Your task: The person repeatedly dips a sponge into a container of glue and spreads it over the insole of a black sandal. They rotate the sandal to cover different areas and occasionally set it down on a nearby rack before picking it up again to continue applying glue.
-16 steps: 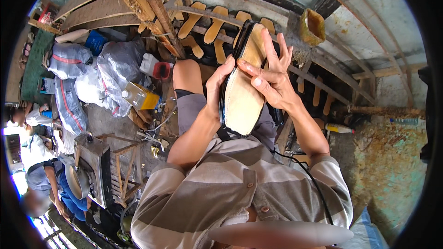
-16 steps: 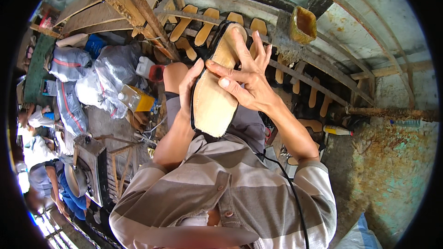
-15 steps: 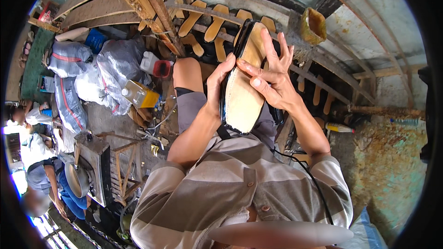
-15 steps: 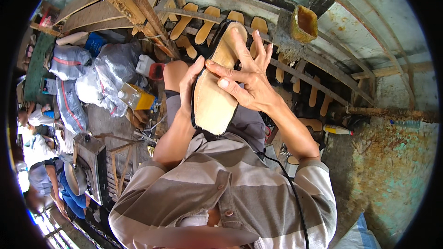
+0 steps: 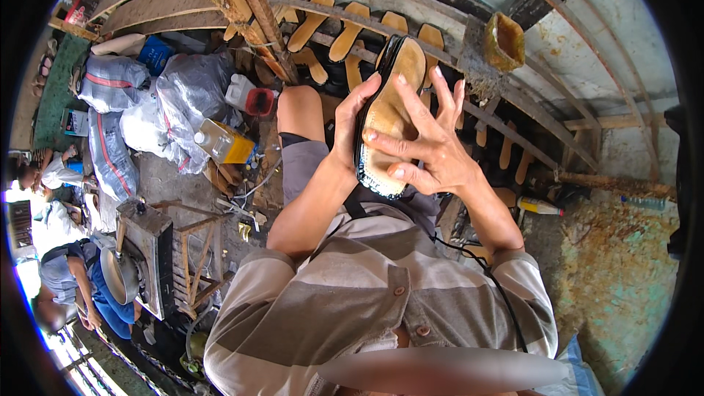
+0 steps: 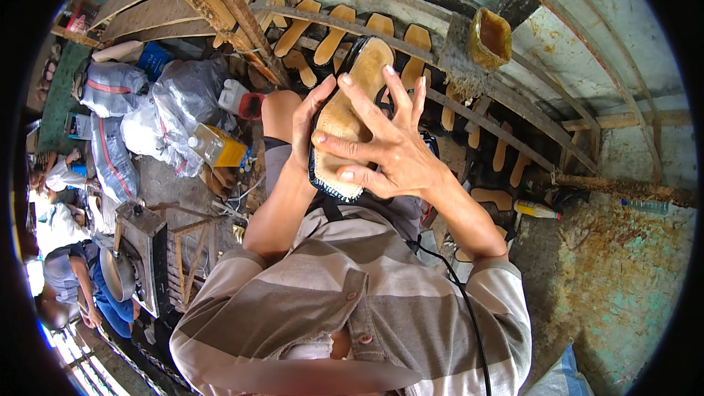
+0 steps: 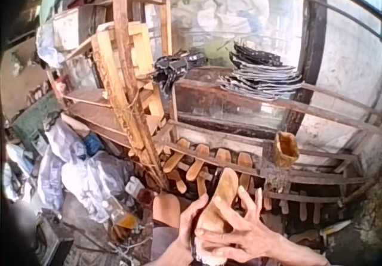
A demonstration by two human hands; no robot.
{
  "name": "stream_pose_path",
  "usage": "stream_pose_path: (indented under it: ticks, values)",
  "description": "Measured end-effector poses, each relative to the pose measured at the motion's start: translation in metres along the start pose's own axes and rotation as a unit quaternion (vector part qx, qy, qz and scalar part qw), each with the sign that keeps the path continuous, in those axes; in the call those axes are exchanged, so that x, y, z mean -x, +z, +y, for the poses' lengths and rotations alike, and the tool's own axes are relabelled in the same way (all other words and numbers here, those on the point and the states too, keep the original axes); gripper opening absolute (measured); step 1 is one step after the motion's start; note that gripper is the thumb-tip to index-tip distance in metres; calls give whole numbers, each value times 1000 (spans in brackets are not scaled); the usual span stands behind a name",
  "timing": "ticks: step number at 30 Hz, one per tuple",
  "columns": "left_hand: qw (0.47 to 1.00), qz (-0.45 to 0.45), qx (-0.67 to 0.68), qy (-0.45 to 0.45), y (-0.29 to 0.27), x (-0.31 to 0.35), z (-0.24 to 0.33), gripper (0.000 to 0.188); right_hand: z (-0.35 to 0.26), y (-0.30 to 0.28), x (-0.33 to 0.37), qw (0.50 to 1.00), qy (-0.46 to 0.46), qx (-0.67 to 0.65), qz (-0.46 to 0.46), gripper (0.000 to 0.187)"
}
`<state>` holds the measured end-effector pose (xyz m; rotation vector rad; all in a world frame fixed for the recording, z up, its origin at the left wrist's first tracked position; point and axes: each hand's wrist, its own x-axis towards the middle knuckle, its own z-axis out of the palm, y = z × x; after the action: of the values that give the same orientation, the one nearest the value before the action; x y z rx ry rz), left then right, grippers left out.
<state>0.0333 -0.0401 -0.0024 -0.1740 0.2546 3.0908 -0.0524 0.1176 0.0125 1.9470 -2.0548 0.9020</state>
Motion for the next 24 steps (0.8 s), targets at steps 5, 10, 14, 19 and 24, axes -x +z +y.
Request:
stream_pose_path:
  ticks: [5, 10, 14, 19, 24]
  values:
    - [998, -40, 32, 40, -4, -1, 8, 68, -5, -7, 10, 987, -20, -151, -48, 55]
    - [912, -115, -203, 338, -8, -3, 7, 89, -13, 19, 4, 690, 329, -633, 124, 107]
    - [871, -385, -62, 300, -6, -3, 10, 112, -5, 26, 1, 517, 478, -706, 76, 106]
    - [977, -88, -14, -195, -6, 52, -7, 104, 71, -37, -1, 907, 204, -362, -72, 126]
    - [974, -157, -23, -160, -20, 32, -26, 96, 182, -100, -22, 955, 221, -196, -14, 110]
